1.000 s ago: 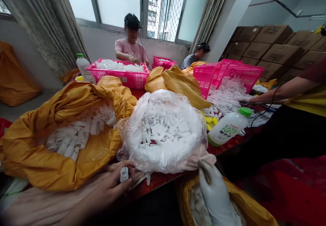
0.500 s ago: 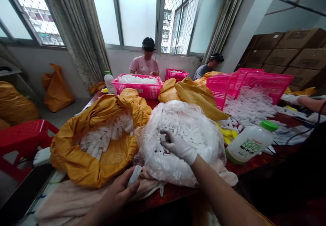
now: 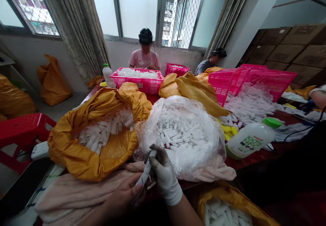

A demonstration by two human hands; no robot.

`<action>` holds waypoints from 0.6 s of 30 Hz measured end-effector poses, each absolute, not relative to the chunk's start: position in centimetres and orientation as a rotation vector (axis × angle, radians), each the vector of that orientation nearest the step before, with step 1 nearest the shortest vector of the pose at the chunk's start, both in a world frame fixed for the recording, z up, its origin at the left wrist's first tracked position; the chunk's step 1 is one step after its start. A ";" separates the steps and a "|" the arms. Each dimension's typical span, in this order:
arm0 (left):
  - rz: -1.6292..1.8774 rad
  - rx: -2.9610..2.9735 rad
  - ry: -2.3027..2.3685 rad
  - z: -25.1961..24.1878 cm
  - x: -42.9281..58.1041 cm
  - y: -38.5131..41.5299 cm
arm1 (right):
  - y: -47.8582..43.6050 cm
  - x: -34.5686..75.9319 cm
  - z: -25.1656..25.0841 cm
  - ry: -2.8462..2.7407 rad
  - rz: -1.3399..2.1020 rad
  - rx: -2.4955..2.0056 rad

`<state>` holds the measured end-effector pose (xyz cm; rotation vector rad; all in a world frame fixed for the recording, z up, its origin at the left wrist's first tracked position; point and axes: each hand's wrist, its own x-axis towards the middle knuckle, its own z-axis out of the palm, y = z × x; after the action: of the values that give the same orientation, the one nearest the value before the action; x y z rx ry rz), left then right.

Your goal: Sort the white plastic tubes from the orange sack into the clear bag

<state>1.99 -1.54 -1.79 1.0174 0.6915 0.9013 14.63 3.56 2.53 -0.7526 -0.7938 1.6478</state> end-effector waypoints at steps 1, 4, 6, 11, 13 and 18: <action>0.909 0.973 0.639 -1.9 2.2 -1.6 | 3.5 14.7 2.7 -0.758 1.669 -0.731; 0.953 1.061 0.660 -0.9 2.2 -1.5 | 3.2 14.5 3.0 -0.623 1.706 -0.730; 0.957 1.279 0.793 0.5 1.8 -1.3 | 3.0 14.5 3.1 -0.554 1.701 -0.780; 0.844 1.673 1.034 2.8 1.1 -0.7 | 2.8 15.0 3.3 -0.635 1.549 -0.918; 0.801 1.702 1.067 2.6 1.2 -0.5 | 2.5 15.1 3.0 -0.782 1.417 -0.983; 0.837 1.650 1.128 1.7 1.7 -0.5 | 1.4 15.8 1.2 -1.226 1.115 -1.021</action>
<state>1.68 -0.47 1.68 1.6501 1.1282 0.8365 15.77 1.38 1.20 -1.0209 -1.2262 1.1146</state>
